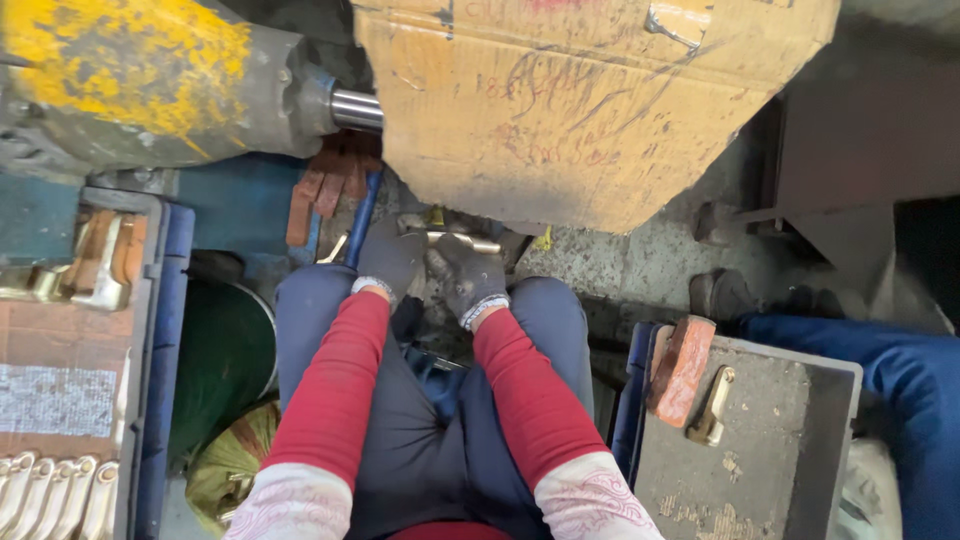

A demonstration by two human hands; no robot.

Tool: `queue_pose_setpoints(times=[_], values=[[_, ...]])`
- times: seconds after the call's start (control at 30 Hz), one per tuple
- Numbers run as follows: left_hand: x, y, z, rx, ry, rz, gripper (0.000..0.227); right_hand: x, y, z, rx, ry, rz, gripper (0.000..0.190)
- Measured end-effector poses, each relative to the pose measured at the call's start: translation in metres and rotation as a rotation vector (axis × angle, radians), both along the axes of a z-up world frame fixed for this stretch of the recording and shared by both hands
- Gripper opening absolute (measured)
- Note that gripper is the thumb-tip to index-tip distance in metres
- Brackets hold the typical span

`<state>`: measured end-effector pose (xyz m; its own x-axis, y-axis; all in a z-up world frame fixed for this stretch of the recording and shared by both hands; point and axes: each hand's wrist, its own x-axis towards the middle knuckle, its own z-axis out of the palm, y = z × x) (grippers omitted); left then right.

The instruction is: The person sits on the floor and repeatedly rubs brass-colored door handles against a rotating grinding wheel to smooth or polish their surfaces. The person handles the items one at a time, rotating them to treat different sides.

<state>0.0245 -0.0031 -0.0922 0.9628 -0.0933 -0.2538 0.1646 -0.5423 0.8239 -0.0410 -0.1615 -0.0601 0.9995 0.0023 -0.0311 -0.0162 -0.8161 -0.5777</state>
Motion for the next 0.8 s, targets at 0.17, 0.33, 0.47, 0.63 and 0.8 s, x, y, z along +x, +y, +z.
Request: queue_pose_setpoints(times=[0.17, 0.33, 0.47, 0.63, 0.8], values=[[0.005, 0.010, -0.011, 0.642, -0.248, -0.535, 0.026, -0.006, -0.005, 0.002, 0.137, -0.384, 0.085, 0.019], [-0.043, 0.027, 0.072, 0.204, -0.110, -0.109, 0.036, -0.020, -0.001, 0.011, 1.177, 0.058, -0.119, 0.020], [-0.104, 0.037, 0.156, -0.146, -0.050, -0.079, 0.032, -0.075, -0.009, 0.057, 1.089, -0.003, 0.095, 0.013], [-0.158, 0.053, 0.219, -0.388, -0.190, -0.136, 0.029, -0.110, 0.003, 0.145, 1.542, 0.066, 0.257, 0.009], [-0.179, 0.060, 0.226, -0.481, -0.337, -0.163, 0.031, -0.126, 0.014, 0.197, 1.428, -0.116, 0.434, 0.017]])
